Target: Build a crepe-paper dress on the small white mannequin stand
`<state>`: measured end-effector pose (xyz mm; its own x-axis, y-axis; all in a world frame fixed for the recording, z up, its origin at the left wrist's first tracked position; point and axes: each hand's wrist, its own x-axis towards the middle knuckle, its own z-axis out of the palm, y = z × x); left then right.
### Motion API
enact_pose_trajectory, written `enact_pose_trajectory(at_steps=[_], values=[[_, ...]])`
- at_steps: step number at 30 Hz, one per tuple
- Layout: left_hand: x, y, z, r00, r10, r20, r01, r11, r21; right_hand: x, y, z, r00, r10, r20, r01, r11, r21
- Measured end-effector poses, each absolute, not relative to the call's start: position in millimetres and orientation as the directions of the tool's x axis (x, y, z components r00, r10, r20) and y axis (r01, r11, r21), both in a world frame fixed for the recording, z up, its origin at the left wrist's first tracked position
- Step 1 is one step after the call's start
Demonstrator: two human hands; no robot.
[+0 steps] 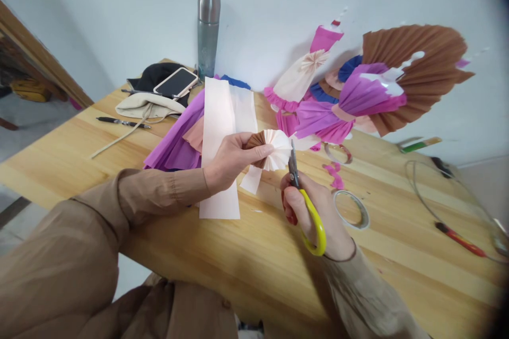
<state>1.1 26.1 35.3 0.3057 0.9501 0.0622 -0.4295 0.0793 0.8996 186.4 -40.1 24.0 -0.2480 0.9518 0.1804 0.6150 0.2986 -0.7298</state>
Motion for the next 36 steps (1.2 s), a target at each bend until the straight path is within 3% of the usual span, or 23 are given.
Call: enact_pose_trajectory(at_steps=[11, 19, 22, 26, 29, 31, 33, 36], values=[[1, 27, 34, 0.317, 0.948, 0.037, -0.437, 0.112, 0.892, 185, -38, 24, -0.201, 0.954, 0.224, 0.687, 0.3, -0.662], [0, 27, 34, 0.329, 0.944, 0.04, -0.444, 0.117, 0.889, 184, -40, 37, -0.135, 0.978, 0.158, 0.721, 0.206, -0.662], [0, 29, 32, 0.334, 0.942, 0.031, -0.448, 0.13, 0.884, 193, -36, 44, -0.145, 0.98, 0.138, 0.795, 0.199, -0.573], [0, 31, 30, 0.36, 0.933, 0.013, -0.467, 0.168, 0.868, 208, -28, 34, -0.216, 0.967, 0.134, 0.897, 0.251, -0.363], [-1, 32, 29, 0.365, 0.931, -0.006, -0.481, 0.194, 0.855, 211, -26, 26, -0.231, 0.971, 0.061, 0.928, 0.239, -0.285], [-1, 32, 28, 0.367, 0.93, -0.018, -0.491, 0.21, 0.846, 210, -29, 28, -0.224, 0.975, 0.003, 0.92, 0.212, -0.331], [0, 33, 28, 0.364, 0.931, -0.026, -0.502, 0.219, 0.837, 207, -33, 34, -0.232, 0.973, -0.013, 0.863, 0.2, -0.464], [1, 32, 27, 0.36, 0.932, -0.039, -0.513, 0.233, 0.826, 199, -39, 42, -0.263, 0.962, 0.075, 0.715, 0.247, -0.654]])
